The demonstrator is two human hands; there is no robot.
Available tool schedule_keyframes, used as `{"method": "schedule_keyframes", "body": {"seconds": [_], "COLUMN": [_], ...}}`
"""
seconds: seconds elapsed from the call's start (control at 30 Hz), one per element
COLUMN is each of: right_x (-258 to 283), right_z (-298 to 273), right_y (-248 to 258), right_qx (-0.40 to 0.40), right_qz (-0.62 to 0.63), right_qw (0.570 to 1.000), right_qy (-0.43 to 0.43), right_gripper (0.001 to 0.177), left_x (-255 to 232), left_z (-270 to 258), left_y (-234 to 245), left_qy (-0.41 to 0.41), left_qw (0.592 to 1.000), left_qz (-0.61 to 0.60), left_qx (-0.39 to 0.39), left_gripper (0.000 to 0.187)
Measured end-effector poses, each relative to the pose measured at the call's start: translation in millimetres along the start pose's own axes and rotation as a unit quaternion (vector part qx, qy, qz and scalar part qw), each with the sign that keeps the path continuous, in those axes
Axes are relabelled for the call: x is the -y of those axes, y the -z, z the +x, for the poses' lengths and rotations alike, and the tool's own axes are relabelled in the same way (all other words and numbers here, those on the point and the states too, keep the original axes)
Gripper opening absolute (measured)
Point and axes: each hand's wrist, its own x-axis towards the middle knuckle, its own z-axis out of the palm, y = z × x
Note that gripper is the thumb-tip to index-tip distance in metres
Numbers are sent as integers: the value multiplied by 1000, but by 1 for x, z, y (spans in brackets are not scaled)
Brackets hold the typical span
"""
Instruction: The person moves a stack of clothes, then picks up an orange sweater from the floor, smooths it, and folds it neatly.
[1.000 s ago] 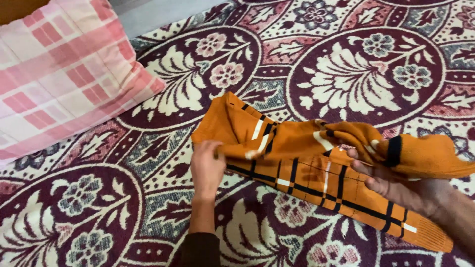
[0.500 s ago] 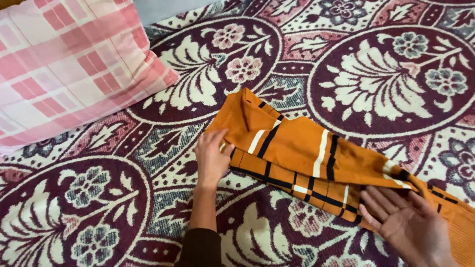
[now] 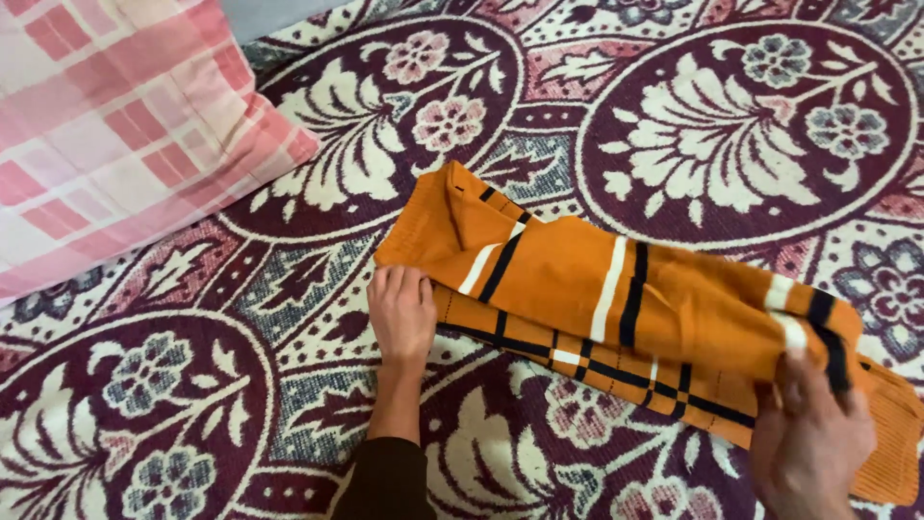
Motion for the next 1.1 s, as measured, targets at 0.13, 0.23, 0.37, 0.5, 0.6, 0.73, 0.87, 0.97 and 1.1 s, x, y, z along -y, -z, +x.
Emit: {"method": "schedule_keyframes", "body": {"seconds": [0.13, 0.23, 0.37, 0.5, 0.6, 0.73, 0.87, 0.97, 1.1], "right_x": [0, 7, -1, -2, -16, -46, -28, -29, -44], "right_z": [25, 52, 69, 65, 87, 106, 73, 57, 63], "right_y": [41, 49, 71, 77, 97, 139, 127, 132, 154], "right_qx": [56, -3, 8, 29, -8, -49, -96, -95, -100], "right_qz": [76, 76, 74, 21, -8, -200, -93, -175, -154], "right_qw": [982, 984, 995, 999, 997, 967, 988, 976, 969], "right_qy": [-162, -161, 72, -31, -83, 150, 77, 93, 166], "right_gripper": [25, 10, 21, 35, 34, 19, 24, 22, 24], "left_x": [-4, 1, -2, -2, -2, 1, 2, 2, 6], "left_z": [-2, -4, -7, -6, -8, -9, -11, -11, -13], "left_y": [-3, -5, 1, -4, -2, -1, 0, 2, 0], "left_qy": [-11, -38, -38, -27, -29, -26, -5, -14, 9], "left_qw": [999, 996, 995, 996, 996, 996, 996, 994, 992], "left_qz": [-3, 27, 18, 30, 31, 59, 90, 90, 126], "left_qx": [-39, -72, -90, -78, -78, -58, -18, -54, -4], "left_gripper": [14, 11, 17, 17, 15, 14, 11, 14, 19]}}
